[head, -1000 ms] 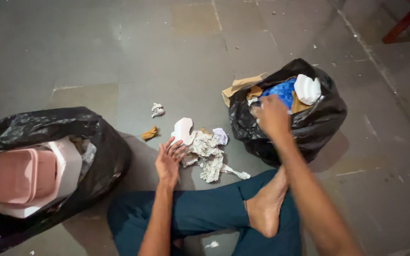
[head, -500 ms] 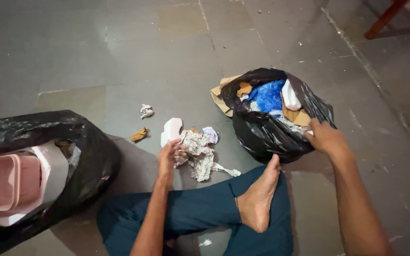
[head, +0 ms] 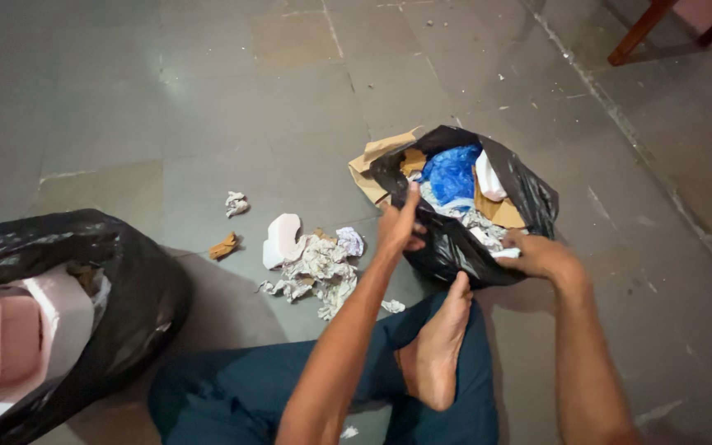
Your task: The person sits on the floor and empties a black trash bag, sorting its contents by hand. They remove crumpled paper, cardboard pieces, and plastic bags, placing them into a growing pile on the floor. The person continues to pull items from the bag and arrange them on the floor until the bag is empty.
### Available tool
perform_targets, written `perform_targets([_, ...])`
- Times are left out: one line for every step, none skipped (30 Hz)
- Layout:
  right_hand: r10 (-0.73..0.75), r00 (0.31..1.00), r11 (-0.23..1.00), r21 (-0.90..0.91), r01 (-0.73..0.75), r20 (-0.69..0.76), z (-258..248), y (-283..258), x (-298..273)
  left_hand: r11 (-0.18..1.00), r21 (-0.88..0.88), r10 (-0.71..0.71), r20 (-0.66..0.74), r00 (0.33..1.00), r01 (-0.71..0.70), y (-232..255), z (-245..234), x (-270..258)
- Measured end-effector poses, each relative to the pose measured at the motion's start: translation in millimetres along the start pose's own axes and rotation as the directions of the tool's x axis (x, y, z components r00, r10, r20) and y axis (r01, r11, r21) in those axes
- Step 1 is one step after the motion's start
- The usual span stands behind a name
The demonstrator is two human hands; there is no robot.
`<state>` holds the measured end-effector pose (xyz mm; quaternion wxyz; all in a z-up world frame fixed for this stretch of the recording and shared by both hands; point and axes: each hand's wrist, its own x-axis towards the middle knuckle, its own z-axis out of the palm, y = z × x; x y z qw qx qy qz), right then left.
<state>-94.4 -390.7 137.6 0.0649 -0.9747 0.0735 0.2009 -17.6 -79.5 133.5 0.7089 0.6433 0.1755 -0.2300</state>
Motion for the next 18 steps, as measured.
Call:
perform_targets([-0.033,0.999,0.998,0.059,0.033,0.013,0.4,-5.3,-2.8,0.993,0.038,0.116,0.005,0.993,-0.116,1.7,9.6,7.1])
perform_targets([-0.067,0.997,0.991,0.118,0.064,0.023,-1.9,-8.3,-5.9,0.970,0.074,0.230,0.012,0.973,-0.230,3.5,16.0,15.1])
perform_targets([-0.085,0.995,0.987,0.132,0.091,-0.054,-3.9,-10.2,-10.9,0.934,0.111,0.339,0.026,0.941,-0.339,2.5,22.9,20.2])
perform_targets([-0.100,0.986,0.982,0.144,0.118,-0.131,-6.2,-12.7,-15.5,0.879,0.135,0.452,0.067,0.889,-0.457,0.6,31.0,22.9])
perform_targets([-0.117,0.971,0.976,0.154,0.151,-0.207,-8.7,-17.6,-18.5,0.808,0.156,0.558,0.107,0.823,-0.568,-0.2,36.2,24.8])
perform_targets([-0.116,0.934,0.972,0.157,0.177,-0.338,-12.4,-21.5,-22.2,0.722,0.172,0.653,0.150,0.743,-0.670,-0.1,41.7,25.6])
perform_targets([-0.111,0.882,0.967,0.155,0.202,-0.457,-15.3,-24.9,-27.8,0.745,0.152,0.614,0.225,0.757,-0.649,-0.4,49.0,25.1])
perform_targets([-0.103,0.816,0.962,0.150,0.226,-0.569,-18.1,-28.7,-33.7,0.768,0.134,0.571,0.299,0.764,-0.627,0.4,55.9,24.4])
perform_targets([-0.068,0.813,0.966,0.165,0.197,-0.578,-24.2,-32.2,-37.1,0.730,0.120,0.591,0.383,0.710,-0.673,2.4,60.0,24.1])
perform_targets([-0.032,0.810,0.969,0.179,0.168,-0.586,-30.4,-35.5,-40.5,0.692,0.101,0.604,0.463,0.649,-0.715,4.0,63.2,23.1])
perform_targets([0.003,0.801,0.971,0.194,0.141,-0.598,-37.3,-40.3,-40.6,0.647,0.075,0.614,0.539,0.576,-0.759,7.4,64.7,22.9])
perform_targets([-0.020,0.769,0.971,0.172,0.168,-0.639,-42.5,-46.4,-39.1,0.520,0.072,0.709,0.519,0.478,-0.851,9.6,59.6,23.2])
perform_targets([-0.038,0.736,0.970,0.152,0.190,-0.675,-45.3,-51.0,-39.1,0.383,0.071,0.782,0.506,0.364,-0.921,9.6,51.2,22.9])
perform_targets([-0.057,0.701,0.969,0.131,0.210,-0.710,-47.6,-54.0,-39.6,0.236,0.071,0.836,0.494,0.239,-0.969,9.3,45.2,21.4])
perform_targets([-0.070,0.661,0.958,0.135,0.254,-0.747,-48.2,-58.0,-39.0,0.272,0.101,0.834,0.471,0.287,-0.957,7.2,35.4,18.3])
perform_targets([-0.081,0.619,0.945,0.138,0.297,-0.782,-47.5,-63.3,-37.5,0.309,0.129,0.830,0.447,0.334,-0.942,4.2,18.7,13.9])
perform_targets([-0.093,0.571,0.929,0.135,0.345,-0.816,-48.8,-69.1,-34.6,0.342,0.160,0.827,0.417,0.378,-0.926,4.1,1.1,9.3])
perform_targets([-0.013,0.584,0.907,0.237,0.349,-0.812,-49.8,-74.1,-34.1,0.502,0.141,0.761,0.398,0.513,-0.854,3.7,-12.8,2.0])
